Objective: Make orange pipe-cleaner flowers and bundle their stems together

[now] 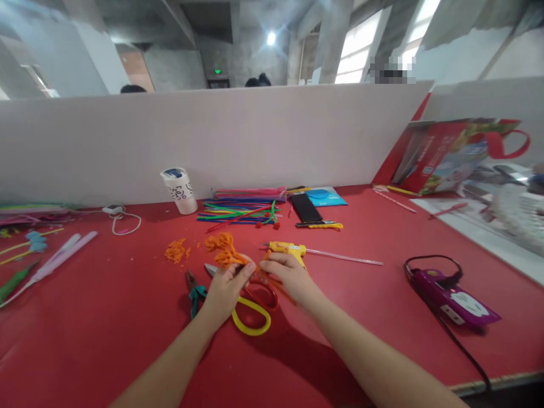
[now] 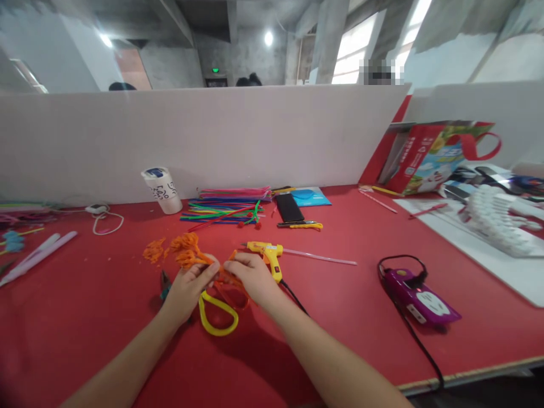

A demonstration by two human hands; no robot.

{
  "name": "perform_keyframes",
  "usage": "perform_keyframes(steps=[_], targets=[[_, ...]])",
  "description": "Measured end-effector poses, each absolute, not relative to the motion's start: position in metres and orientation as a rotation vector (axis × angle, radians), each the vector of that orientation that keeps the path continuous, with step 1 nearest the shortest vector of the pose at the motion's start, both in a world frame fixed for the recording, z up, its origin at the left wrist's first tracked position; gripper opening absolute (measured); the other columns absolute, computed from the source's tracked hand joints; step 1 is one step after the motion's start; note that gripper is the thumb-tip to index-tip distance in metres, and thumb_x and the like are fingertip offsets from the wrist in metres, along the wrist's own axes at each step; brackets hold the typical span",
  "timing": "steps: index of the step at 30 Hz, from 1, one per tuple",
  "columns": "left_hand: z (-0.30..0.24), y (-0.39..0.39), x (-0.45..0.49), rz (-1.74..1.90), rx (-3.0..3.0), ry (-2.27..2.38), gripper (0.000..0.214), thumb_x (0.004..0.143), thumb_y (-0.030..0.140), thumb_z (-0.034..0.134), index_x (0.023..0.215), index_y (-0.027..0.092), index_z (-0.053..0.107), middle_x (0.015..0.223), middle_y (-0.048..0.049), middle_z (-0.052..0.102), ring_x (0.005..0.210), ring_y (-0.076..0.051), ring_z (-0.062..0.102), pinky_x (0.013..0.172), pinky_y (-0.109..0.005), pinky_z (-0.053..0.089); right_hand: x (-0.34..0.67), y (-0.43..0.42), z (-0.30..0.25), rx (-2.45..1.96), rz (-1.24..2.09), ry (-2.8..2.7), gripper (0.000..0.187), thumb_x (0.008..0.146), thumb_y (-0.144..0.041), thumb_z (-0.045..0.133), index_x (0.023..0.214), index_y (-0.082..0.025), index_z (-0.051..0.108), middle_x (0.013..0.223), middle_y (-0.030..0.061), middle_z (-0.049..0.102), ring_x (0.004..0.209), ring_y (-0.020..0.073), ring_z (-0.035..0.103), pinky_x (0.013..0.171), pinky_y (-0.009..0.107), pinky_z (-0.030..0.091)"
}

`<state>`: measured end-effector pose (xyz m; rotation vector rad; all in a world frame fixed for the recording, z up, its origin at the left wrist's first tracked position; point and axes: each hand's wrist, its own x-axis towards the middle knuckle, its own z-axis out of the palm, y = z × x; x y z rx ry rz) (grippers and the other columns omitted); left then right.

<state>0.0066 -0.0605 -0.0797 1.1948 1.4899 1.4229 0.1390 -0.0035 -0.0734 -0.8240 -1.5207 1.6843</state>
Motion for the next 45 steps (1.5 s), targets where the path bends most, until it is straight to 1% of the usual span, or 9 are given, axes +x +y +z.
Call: perform_keyframes(steps=[7,13,16,19,27,32,37,42,45], targets=[[-0.067,-0.066,0.011,1.461,1.3,1.39,0.022,0.078,0.034,0.056,0.063,0.019,0.058,0.056,0.0029,0.053,0.051,-0.011,0.047,0.052,-0.022,0.041,0.141,-0.005,-0.061,-0.831,2.167,-1.218,0.012,0.059,-0.026,0.063,0.057,-0.016,0.057,0.054,0.0,0.058,0.051,0.0093,0.053,0.055,0.022,0.045],[-0.065,-0.067,0.013,1.434,1.404,1.366,0.019,0.081,0.031,0.053,0.067,0.019,0.061,0.062,0.0013,0.057,0.06,-0.013,0.052,0.061,-0.024,0.044,0.145,-0.007,-0.072,-0.812,2.264,-1.106,0.013,0.064,-0.025,0.059,0.055,-0.016,0.058,0.052,-0.0014,0.056,0.05,0.0073,0.051,0.057,0.02,0.045],[-0.067,-0.067,0.013,1.434,1.256,1.354,0.017,0.075,0.032,0.061,0.064,0.018,0.062,0.057,0.0031,0.054,0.054,-0.011,0.048,0.058,-0.023,0.042,0.146,-0.008,-0.071,-0.807,2.222,-1.146,0.011,0.064,-0.024,0.059,0.057,-0.015,0.059,0.054,-0.0008,0.057,0.052,0.0086,0.052,0.058,0.022,0.044],[-0.069,-0.065,0.017,1.481,1.082,1.354,0.022,0.072,0.035,0.065,0.061,0.017,0.059,0.053,0.0041,0.052,0.05,-0.01,0.044,0.053,-0.022,0.038,0.144,-0.009,-0.066,-0.817,1.812,-1.401,0.014,0.068,-0.024,0.056,0.056,-0.017,0.055,0.055,-0.0017,0.055,0.055,0.0106,0.05,0.059,0.024,0.042],[-0.064,-0.061,0.027,1.489,1.01,1.255,0.03,0.074,0.04,0.061,0.059,0.016,0.05,0.053,0.0049,0.047,0.048,-0.007,0.04,0.051,-0.021,0.034,0.15,-0.009,-0.07,-0.472,0.099,-2.111,0.023,0.085,-0.015,0.042,0.064,-0.019,0.049,0.066,0.005,0.056,0.064,0.0171,0.046,0.062,0.03,0.038],[-0.058,-0.057,0.021,1.463,1.088,1.357,0.033,0.066,0.039,0.069,0.053,0.016,0.049,0.046,0.0063,0.045,0.043,-0.007,0.038,0.046,-0.021,0.03,0.157,-0.002,-0.073,-0.311,-0.275,-2.224,0.022,0.087,-0.013,0.041,0.071,-0.018,0.056,0.069,0.0069,0.061,0.066,0.0188,0.045,0.064,0.031,0.038],[-0.053,-0.048,0.018,1.48,1.191,1.453,0.031,0.067,0.041,0.067,0.055,0.016,0.052,0.047,0.0052,0.05,0.044,-0.008,0.041,0.046,-0.021,0.031,0.153,0.007,-0.067,-0.434,0.089,-2.125,0.018,0.082,-0.015,0.046,0.067,-0.018,0.055,0.071,0.0058,0.059,0.067,0.0177,0.046,0.065,0.031,0.037],[-0.055,-0.043,0.018,1.46,1.266,1.531,0.027,0.072,0.038,0.065,0.061,0.016,0.056,0.051,0.004,0.053,0.049,-0.009,0.045,0.049,-0.021,0.035,0.149,0.012,-0.06,-0.723,1.325,-1.715,0.01,0.07,-0.019,0.057,0.061,-0.02,0.056,0.061,-0.0028,0.053,0.062,0.0133,0.046,0.063,0.027,0.034],[-0.06,-0.046,0.017,1.392,1.37,1.617,0.024,0.076,0.037,0.06,0.065,0.017,0.058,0.055,0.0038,0.054,0.051,-0.011,0.047,0.051,-0.022,0.037,0.15,0.013,-0.064,-0.725,1.708,-1.499,0.009,0.067,-0.023,0.059,0.058,-0.02,0.059,0.054,-0.0047,0.053,0.056,0.0115,0.048,0.06,0.025,0.037]])
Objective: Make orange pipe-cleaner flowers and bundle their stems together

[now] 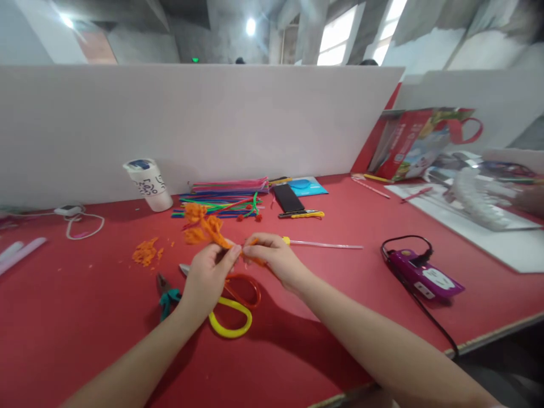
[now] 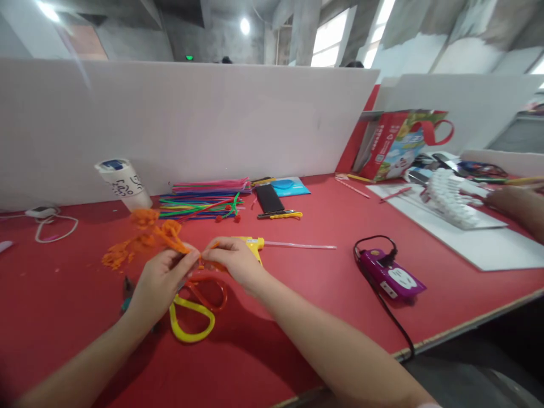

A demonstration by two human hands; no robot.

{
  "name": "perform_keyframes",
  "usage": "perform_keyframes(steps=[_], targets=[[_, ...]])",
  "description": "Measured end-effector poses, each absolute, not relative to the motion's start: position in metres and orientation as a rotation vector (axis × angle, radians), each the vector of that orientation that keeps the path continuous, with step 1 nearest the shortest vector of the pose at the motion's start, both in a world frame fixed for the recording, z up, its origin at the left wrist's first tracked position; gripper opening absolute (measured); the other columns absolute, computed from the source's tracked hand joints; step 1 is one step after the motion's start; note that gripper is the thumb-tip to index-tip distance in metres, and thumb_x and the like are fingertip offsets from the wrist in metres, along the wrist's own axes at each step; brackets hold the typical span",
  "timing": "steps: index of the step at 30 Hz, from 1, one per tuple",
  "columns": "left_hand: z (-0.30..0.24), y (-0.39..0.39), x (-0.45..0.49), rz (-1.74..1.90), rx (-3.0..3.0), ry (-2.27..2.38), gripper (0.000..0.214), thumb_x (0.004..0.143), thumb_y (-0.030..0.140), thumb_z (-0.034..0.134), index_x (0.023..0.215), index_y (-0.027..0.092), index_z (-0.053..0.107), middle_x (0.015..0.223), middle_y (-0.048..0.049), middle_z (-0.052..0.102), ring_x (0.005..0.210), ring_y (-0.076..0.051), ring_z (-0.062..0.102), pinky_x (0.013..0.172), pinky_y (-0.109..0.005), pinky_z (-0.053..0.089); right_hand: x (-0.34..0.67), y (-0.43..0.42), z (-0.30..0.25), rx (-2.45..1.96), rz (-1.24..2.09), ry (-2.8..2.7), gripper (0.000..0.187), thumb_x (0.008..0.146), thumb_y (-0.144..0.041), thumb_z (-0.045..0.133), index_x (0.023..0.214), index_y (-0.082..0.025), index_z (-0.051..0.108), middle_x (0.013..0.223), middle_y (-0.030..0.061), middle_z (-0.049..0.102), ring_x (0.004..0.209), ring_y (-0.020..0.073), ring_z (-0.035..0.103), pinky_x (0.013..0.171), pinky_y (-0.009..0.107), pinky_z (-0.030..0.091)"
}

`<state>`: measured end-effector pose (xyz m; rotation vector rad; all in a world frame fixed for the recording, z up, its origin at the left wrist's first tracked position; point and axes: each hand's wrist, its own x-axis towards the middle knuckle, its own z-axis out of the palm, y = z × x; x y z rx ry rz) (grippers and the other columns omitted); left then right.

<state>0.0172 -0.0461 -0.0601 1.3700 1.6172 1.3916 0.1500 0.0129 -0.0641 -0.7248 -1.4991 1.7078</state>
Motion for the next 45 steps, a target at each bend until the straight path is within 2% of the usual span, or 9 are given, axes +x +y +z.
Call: perform_keyframes(steps=[4,8,14,17,23,27,30,39,45], targets=[[-0.067,-0.051,0.014,1.314,1.591,1.565,0.02,0.081,0.033,0.054,0.068,0.019,0.06,0.058,0.0033,0.054,0.056,-0.012,0.051,0.056,-0.022,0.04,0.154,0.011,-0.074,-0.707,2.001,-1.298,0.007,0.06,-0.025,0.063,0.057,-0.018,0.062,0.055,-0.0025,0.059,0.055,0.0113,0.054,0.061,0.025,0.043],[-0.072,-0.05,0.013,1.285,1.656,1.432,0.019,0.084,0.028,0.051,0.069,0.02,0.06,0.064,0.0023,0.056,0.065,-0.014,0.056,0.065,-0.023,0.044,0.159,0.008,-0.078,-0.732,2.212,-1.147,0.015,0.059,-0.03,0.069,0.06,-0.016,0.063,0.056,-0.0012,0.061,0.052,0.0087,0.055,0.06,0.023,0.045],[-0.08,-0.047,0.015,1.316,1.36,1.398,0.016,0.082,0.031,0.055,0.074,0.018,0.06,0.066,0.0021,0.059,0.062,-0.013,0.055,0.061,-0.023,0.044,0.157,0.005,-0.076,-0.789,2.073,-1.195,0.015,0.063,-0.028,0.07,0.063,-0.014,0.064,0.06,0.0004,0.063,0.06,0.0112,0.057,0.065,0.025,0.044],[-0.082,-0.046,0.017,1.33,1.248,1.431,0.019,0.079,0.034,0.058,0.072,0.017,0.06,0.063,0.0028,0.058,0.059,-0.011,0.052,0.058,-0.022,0.042,0.157,0.003,-0.076,-0.826,1.778,-1.394,0.01,0.07,-0.025,0.063,0.064,-0.017,0.061,0.062,-0.0018,0.059,0.061,0.0116,0.054,0.065,0.026,0.042],[-0.084,-0.042,0.018,1.283,0.996,1.383,0.03,0.075,0.042,0.062,0.061,0.016,0.055,0.054,0.0036,0.054,0.047,-0.008,0.044,0.05,-0.021,0.036,0.163,0.005,-0.084,-0.657,0.536,-2.084,0.015,0.079,-0.011,0.048,0.069,-0.02,0.056,0.072,0.0042,0.059,0.069,0.0171,0.051,0.066,0.031,0.041],[-0.084,-0.042,0.018,1.266,1.003,1.421,0.031,0.073,0.041,0.063,0.057,0.017,0.052,0.05,0.0057,0.048,0.046,-0.008,0.041,0.051,-0.022,0.036,0.164,0.004,-0.089,-0.543,0.274,-2.237,0.019,0.081,-0.01,0.045,0.072,-0.02,0.058,0.075,0.0071,0.061,0.071,0.0187,0.049,0.068,0.033,0.041],[-0.082,-0.042,0.018,1.253,1.085,1.487,0.026,0.074,0.038,0.062,0.06,0.018,0.054,0.052,0.0054,0.049,0.049,-0.01,0.043,0.052,-0.023,0.036,0.164,0.003,-0.084,-0.614,0.483,-2.192,0.013,0.08,-0.014,0.048,0.073,-0.02,0.057,0.074,0.0057,0.06,0.071,0.0185,0.051,0.067,0.032,0.041],[-0.084,-0.043,0.012,1.247,1.32,1.355,0.018,0.081,0.032,0.054,0.067,0.02,0.055,0.058,0.0045,0.048,0.055,-0.011,0.045,0.056,-0.022,0.038,0.163,0.01,-0.079,-0.873,1.833,-1.45,0.019,0.071,-0.032,0.064,0.061,-0.017,0.06,0.06,-0.0019,0.057,0.059,0.0107,0.052,0.062,0.025,0.041],[-0.081,-0.046,0.01,1.247,1.485,1.214,0.012,0.085,0.024,0.05,0.075,0.022,0.056,0.072,0.0014,0.056,0.069,-0.014,0.054,0.068,-0.025,0.044,0.162,0.008,-0.079,-0.879,2.265,-1.085,0.017,0.066,-0.031,0.069,0.063,-0.015,0.063,0.056,-0.0006,0.06,0.051,0.0091,0.054,0.057,0.025,0.051]])
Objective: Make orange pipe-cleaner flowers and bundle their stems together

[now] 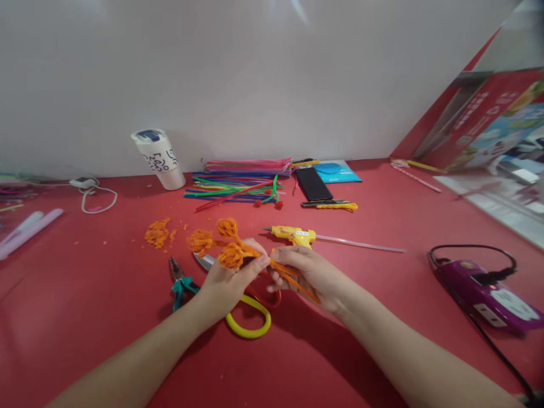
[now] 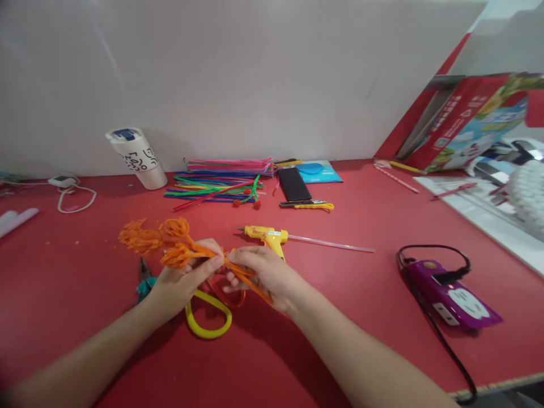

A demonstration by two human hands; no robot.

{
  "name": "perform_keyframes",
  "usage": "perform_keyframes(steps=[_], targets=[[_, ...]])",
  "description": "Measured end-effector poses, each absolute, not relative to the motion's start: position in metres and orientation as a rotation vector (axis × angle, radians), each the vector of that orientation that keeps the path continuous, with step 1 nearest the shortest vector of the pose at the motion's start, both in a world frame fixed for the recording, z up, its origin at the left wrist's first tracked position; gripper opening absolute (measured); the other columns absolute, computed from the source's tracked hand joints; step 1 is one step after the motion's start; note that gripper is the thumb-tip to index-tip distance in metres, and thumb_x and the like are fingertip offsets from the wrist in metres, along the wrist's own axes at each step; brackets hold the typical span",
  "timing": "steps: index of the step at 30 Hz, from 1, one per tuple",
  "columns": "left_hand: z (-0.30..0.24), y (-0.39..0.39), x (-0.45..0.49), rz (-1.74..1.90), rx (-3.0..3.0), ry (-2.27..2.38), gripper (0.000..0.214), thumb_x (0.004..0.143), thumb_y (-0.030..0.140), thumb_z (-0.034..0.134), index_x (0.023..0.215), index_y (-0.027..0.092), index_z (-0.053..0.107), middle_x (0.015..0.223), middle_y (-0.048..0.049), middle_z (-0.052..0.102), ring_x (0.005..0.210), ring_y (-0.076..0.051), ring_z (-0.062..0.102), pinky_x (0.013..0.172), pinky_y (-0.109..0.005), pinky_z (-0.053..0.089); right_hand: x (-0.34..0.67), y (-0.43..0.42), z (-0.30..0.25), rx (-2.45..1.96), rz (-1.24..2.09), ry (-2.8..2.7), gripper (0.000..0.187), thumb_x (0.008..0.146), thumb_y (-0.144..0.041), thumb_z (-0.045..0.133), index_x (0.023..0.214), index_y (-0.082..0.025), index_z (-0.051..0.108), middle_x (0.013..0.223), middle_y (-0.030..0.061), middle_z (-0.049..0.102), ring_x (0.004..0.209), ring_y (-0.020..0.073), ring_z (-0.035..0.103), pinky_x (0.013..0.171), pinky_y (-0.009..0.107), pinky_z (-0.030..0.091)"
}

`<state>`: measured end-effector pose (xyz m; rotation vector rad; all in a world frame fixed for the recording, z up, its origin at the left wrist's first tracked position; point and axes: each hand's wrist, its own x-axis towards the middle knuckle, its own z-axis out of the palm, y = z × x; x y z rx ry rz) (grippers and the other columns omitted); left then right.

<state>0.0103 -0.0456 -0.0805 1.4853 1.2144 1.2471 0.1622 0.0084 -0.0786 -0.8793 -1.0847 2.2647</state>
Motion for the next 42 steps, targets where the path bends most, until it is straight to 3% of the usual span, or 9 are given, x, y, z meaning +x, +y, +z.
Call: perform_keyframes(steps=[6,11,15,19,25,27,32,37,42], targets=[[-0.075,-0.048,0.011,1.262,1.558,1.228,0.012,0.085,0.021,0.049,0.075,0.023,0.055,0.072,0.0021,0.055,0.071,-0.013,0.056,0.072,-0.025,0.044,0.163,0.008,-0.079,-0.837,2.327,-1.047,0.012,0.068,-0.024,0.062,0.063,-0.014,0.062,0.054,0.0003,0.059,0.049,0.0088,0.053,0.052,0.022,0.051],[-0.078,-0.043,0.013,1.322,1.355,1.278,0.01,0.08,0.023,0.056,0.07,0.021,0.058,0.067,0.003,0.056,0.063,-0.011,0.053,0.058,-0.021,0.041,0.158,0.004,-0.08,-0.838,2.151,-1.124,0.015,0.069,-0.027,0.063,0.061,-0.015,0.059,0.055,-0.0011,0.056,0.05,0.0085,0.05,0.052,0.022,0.046],[-0.086,-0.041,0.017,1.38,0.933,1.279,0.019,0.075,0.028,0.065,0.061,0.017,0.059,0.055,0.0042,0.054,0.05,-0.007,0.045,0.049,-0.019,0.037,0.155,0.001,-0.084,-0.951,1.407,-1.586,0.016,0.078,-0.024,0.052,0.062,-0.019,0.053,0.06,-0.0016,0.054,0.058,0.0121,0.05,0.058,0.026,0.042],[-0.086,-0.043,0.023,1.322,0.521,1.051,0.016,0.071,0.027,0.069,0.066,0.013,0.065,0.061,0.0011,0.059,0.05,-0.004,0.045,0.05,-0.016,0.039,0.158,0.004,-0.091,-0.814,0.571,-2.008,0.016,0.082,-0.015,0.046,0.069,-0.02,0.052,0.068,0.0023,0.056,0.067,0.016,0.05,0.063,0.029,0.041],[-0.087,-0.045,0.022,1.353,0.529,1.015,0.019,0.073,0.027,0.068,0.062,0.013,0.061,0.059,0.0016,0.057,0.054,-0.005,0.048,0.056,-0.017,0.041,0.159,0.005,-0.093,-0.432,-0.047,-2.228,0.02,0.086,-0.007,0.043,0.073,-0.016,0.055,0.068,0.0073,0.059,0.067,0.0184,0.051,0.064,0.031,0.044],[-0.088,-0.043,0.02,1.387,0.644,1.096,0.018,0.072,0.026,0.069,0.062,0.014,0.059,0.056,0.0033,0.056,0.052,-0.005,0.046,0.053,-0.017,0.039,0.157,0.004,-0.093,-0.378,-0.054,-2.241,0.017,0.084,-0.005,0.045,0.076,-0.015,0.056,0.07,0.0075,0.061,0.067,0.0181,0.052,0.064,0.031,0.045],[-0.088,-0.039,0.015,1.357,0.949,1.364,0.021,0.073,0.032,0.067,0.063,0.015,0.06,0.05,0.0043,0.056,0.049,-0.007,0.05,0.054,-0.019,0.04,0.156,0.002,-0.093,-0.598,0.292,-2.068,0.013,0.082,-0.007,0.049,0.076,-0.018,0.054,0.071,0.0046,0.06,0.069,0.0165,0.054,0.064,0.029,0.046],[-0.084,-0.039,0.015,1.278,1.006,1.446,0.022,0.073,0.035,0.065,0.065,0.015,0.06,0.051,0.004,0.058,0.048,-0.008,0.051,0.053,-0.02,0.041,0.158,0.003,-0.091,-0.55,0.318,-2.1,0.015,0.081,-0.008,0.047,0.075,-0.018,0.056,0.073,0.0054,0.062,0.071,0.0171,0.054,0.066,0.031,0.045],[-0.081,-0.041,0.015,1.282,1.136,1.502,0.018,0.077,0.031,0.061,0.068,0.016,0.06,0.051,0.0049,0.056,0.053,-0.009,0.053,0.057,-0.02,0.043,0.159,0.005,-0.086,-0.918,1.032,-1.858,0.009,0.076,-0.019,0.055,0.067,-0.019,0.058,0.065,-0.0002,0.059,0.062,0.0137,0.053,0.059,0.027,0.041]])
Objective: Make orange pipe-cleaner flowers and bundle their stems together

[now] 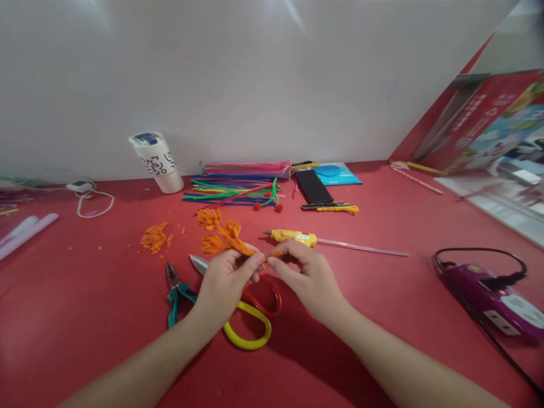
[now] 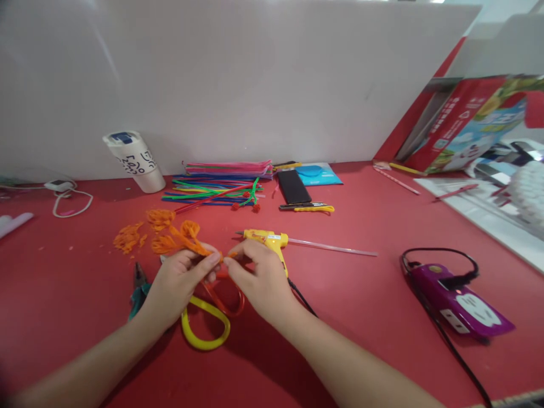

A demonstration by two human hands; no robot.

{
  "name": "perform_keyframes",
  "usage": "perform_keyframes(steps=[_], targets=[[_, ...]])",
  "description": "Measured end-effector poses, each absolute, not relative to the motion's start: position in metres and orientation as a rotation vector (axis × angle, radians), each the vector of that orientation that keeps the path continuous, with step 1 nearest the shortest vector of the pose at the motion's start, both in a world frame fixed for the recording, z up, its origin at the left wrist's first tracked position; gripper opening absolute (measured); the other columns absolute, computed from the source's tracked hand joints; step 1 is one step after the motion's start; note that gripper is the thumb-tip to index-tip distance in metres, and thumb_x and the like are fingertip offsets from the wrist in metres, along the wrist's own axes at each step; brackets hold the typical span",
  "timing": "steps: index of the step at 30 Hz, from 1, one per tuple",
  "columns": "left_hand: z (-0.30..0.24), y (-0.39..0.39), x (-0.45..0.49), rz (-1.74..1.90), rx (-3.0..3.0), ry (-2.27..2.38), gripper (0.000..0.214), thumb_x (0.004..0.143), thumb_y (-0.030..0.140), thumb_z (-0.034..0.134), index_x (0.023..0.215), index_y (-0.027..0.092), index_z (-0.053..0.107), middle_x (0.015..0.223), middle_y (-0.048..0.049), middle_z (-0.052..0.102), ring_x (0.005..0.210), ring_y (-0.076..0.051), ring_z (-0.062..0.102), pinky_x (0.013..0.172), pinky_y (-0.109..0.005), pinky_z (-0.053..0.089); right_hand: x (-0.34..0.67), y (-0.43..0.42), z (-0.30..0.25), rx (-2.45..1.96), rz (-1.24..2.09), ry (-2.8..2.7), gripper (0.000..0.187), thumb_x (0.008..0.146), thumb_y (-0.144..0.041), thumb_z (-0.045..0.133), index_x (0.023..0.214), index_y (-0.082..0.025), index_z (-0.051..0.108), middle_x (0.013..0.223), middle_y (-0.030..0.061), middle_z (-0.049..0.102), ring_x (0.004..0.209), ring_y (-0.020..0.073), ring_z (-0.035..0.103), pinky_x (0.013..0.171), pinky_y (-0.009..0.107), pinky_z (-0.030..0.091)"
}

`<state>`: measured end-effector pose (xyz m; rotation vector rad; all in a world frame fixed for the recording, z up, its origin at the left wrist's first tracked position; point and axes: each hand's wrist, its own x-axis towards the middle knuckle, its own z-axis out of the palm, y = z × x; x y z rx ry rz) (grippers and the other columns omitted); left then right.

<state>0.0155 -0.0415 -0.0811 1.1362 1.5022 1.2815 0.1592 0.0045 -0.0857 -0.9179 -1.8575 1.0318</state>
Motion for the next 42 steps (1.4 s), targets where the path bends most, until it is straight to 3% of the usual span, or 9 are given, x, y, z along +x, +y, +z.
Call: perform_keyframes(steps=[6,12,17,22,24,29,32,37,42], targets=[[-0.084,-0.045,0.012,1.236,1.304,1.428,0.016,0.082,0.031,0.056,0.075,0.018,0.06,0.057,0.0051,0.055,0.055,-0.009,0.052,0.058,-0.02,0.042,0.161,0.012,-0.086,-0.855,2.023,-1.237,0.016,0.065,-0.029,0.069,0.062,-0.016,0.061,0.059,-0.0008,0.062,0.055,0.0103,0.056,0.059,0.025,0.046],[-0.083,-0.045,0.011,1.232,1.497,1.372,0.017,0.085,0.028,0.052,0.074,0.018,0.06,0.065,0.003,0.057,0.058,-0.01,0.053,0.058,-0.02,0.043,0.163,0.012,-0.084,-0.804,2.353,-1.063,0.016,0.069,-0.028,0.067,0.066,-0.012,0.067,0.058,0.0017,0.063,0.05,0.0079,0.055,0.049,0.019,0.05],[-0.081,-0.046,0.009,1.202,1.641,1.321,0.018,0.086,0.027,0.048,0.075,0.018,0.059,0.073,-0.0008,0.061,0.07,-0.014,0.058,0.069,-0.026,0.046,0.165,0.013,-0.087,-0.725,2.43,-0.994,0.011,0.069,-0.023,0.067,0.067,-0.013,0.064,0.057,-0.0003,0.062,0.048,0.0065,0.055,0.047,0.016,0.047],[-0.081,-0.047,0.01,1.229,1.602,1.448,0.017,0.082,0.03,0.054,0.073,0.018,0.06,0.072,-0.0021,0.062,0.071,-0.016,0.058,0.066,-0.027,0.045,0.163,0.007,-0.085,-0.756,2.263,-1.102,0.011,0.066,-0.023,0.065,0.063,-0.017,0.056,0.053,-0.0033,0.055,0.049,0.0082,0.05,0.049,0.02,0.042],[-0.082,-0.046,0.013,1.274,1.387,1.522,0.02,0.078,0.035,0.059,0.069,0.018,0.058,0.065,0.0004,0.059,0.062,-0.013,0.055,0.057,-0.023,0.044,0.161,0.005,-0.083,-0.808,1.883,-1.381,0.012,0.071,-0.024,0.06,0.062,-0.018,0.054,0.055,-0.0034,0.052,0.052,0.0094,0.048,0.052,0.023,0.04],[-0.084,-0.044,0.018,1.297,1.014,1.433,0.029,0.074,0.042,0.063,0.063,0.016,0.054,0.054,0.0042,0.054,0.045,-0.007,0.044,0.045,-0.019,0.036,0.162,0.004,-0.087,-0.636,0.491,-2.098,0.019,0.081,-0.012,0.047,0.066,-0.019,0.054,0.069,0.0044,0.059,0.067,0.0166,0.05,0.064,0.031,0.042],[-0.084,-0.044,0.02,1.334,0.966,1.428,0.029,0.074,0.04,0.063,0.061,0.016,0.054,0.053,0.0046,0.054,0.045,-0.007,0.044,0.045,-0.019,0.036,0.163,0.005,-0.09,-0.476,0.16,-2.23,0.024,0.086,-0.01,0.042,0.068,-0.019,0.056,0.071,0.007,0.062,0.068,0.0175,0.05,0.066,0.032,0.044],[-0.08,-0.045,0.022,1.338,1.075,1.509,0.021,0.074,0.031,0.062,0.058,0.018,0.056,0.05,0.0046,0.053,0.049,-0.01,0.049,0.053,-0.022,0.041,0.164,0.005,-0.087,-0.621,0.47,-2.149,0.013,0.081,-0.016,0.048,0.072,-0.018,0.056,0.073,0.0053,0.061,0.069,0.0174,0.052,0.067,0.032,0.043],[-0.077,-0.046,0.018,1.346,1.271,1.439,0.015,0.078,0.026,0.056,0.064,0.02,0.055,0.056,0.0049,0.052,0.056,-0.011,0.051,0.061,-0.023,0.043,0.163,0.008,-0.08,-0.854,1.454,-1.703,0.016,0.079,-0.024,0.054,0.064,-0.018,0.056,0.063,-0.0011,0.056,0.061,0.0123,0.052,0.062,0.027,0.042]])
